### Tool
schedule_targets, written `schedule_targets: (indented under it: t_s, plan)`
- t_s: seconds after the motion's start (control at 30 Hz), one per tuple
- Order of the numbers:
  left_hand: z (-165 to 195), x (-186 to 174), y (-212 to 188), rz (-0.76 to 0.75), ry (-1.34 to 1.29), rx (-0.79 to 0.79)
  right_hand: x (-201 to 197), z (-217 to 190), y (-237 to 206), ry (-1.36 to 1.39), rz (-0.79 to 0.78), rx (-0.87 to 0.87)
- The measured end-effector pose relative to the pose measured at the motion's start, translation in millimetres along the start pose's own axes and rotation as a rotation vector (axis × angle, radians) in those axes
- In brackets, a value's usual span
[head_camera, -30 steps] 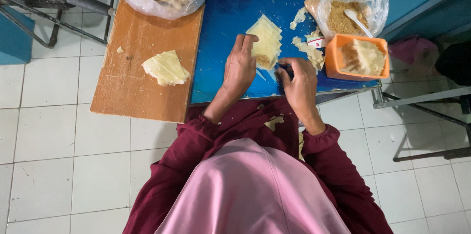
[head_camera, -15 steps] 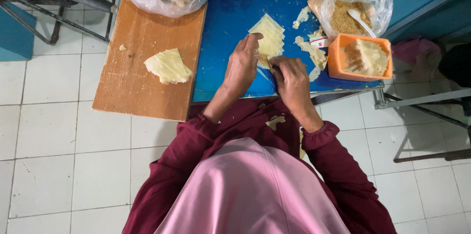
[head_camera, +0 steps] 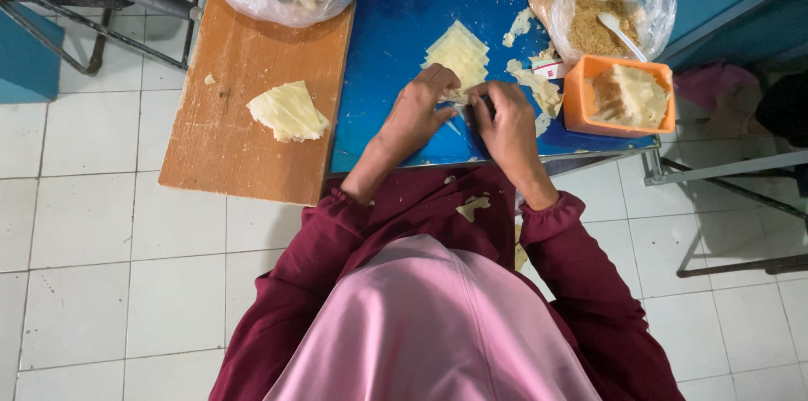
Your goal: The person sits at a low blue table and folds thin dough pieces over a brown sugar filling. They spoon the filling from an orange container onto a dough piece, fold the dough over it, and place the folded piece onto a growing stack, repeating the cycle.
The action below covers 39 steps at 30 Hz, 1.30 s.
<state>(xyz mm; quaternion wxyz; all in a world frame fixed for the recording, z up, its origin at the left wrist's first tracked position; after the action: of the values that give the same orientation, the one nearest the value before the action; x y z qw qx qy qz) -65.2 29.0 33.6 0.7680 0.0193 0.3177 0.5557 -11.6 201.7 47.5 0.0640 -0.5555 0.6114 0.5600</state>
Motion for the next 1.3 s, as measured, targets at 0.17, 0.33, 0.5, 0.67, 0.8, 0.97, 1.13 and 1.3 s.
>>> schedule_targets:
  t_s: [0.17, 0.33, 0.5, 0.67, 0.8, 0.97, 1.13, 1.3]
  plan:
    - [-7, 7, 6, 0.025, -0.022, -0.113, 7, 8, 9, 0.048, -0.010, 0.077]
    - [-9, 10, 15, 0.142, 0.158, 0.029, 8, 3, 10, -0.014, 0.011, 0.015]
    - [-7, 6, 19, 0.074, 0.097, -0.073, 8, -4, 12, -0.075, 0.013, -0.109]
    - [-2, 0, 14, 0.028, 0.118, -0.056, 2, -8, 11, -0.106, -0.037, -0.156]
    - [-4, -4, 8, -0.020, 0.038, -0.069, -1, -8, 12, -0.109, -0.061, -0.205]
    - [-8, -3, 12, 0.023, 0.015, -0.032, 2, 3, 17, -0.089, -0.089, -0.181]
    - [-6, 9, 17, 0.032, 0.066, -0.177, 2, 15, 19, -0.024, -0.125, -0.128]
    - [-10, 8, 10, 0.035, 0.083, -0.135, 1, 20, 21, 0.052, -0.158, -0.060]
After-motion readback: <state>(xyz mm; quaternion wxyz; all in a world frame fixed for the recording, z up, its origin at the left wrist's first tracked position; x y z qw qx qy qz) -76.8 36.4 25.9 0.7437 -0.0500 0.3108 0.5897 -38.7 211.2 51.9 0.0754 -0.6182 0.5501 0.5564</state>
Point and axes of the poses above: each hand's wrist, its own y-axis towards the middle knuckle, its own x-axis out of the palm, z = x × y, the point moved 2 cm from there along y, towards the middle knuckle, and after that the axes turned 12 degrees about -x, right-handed, at the moved point
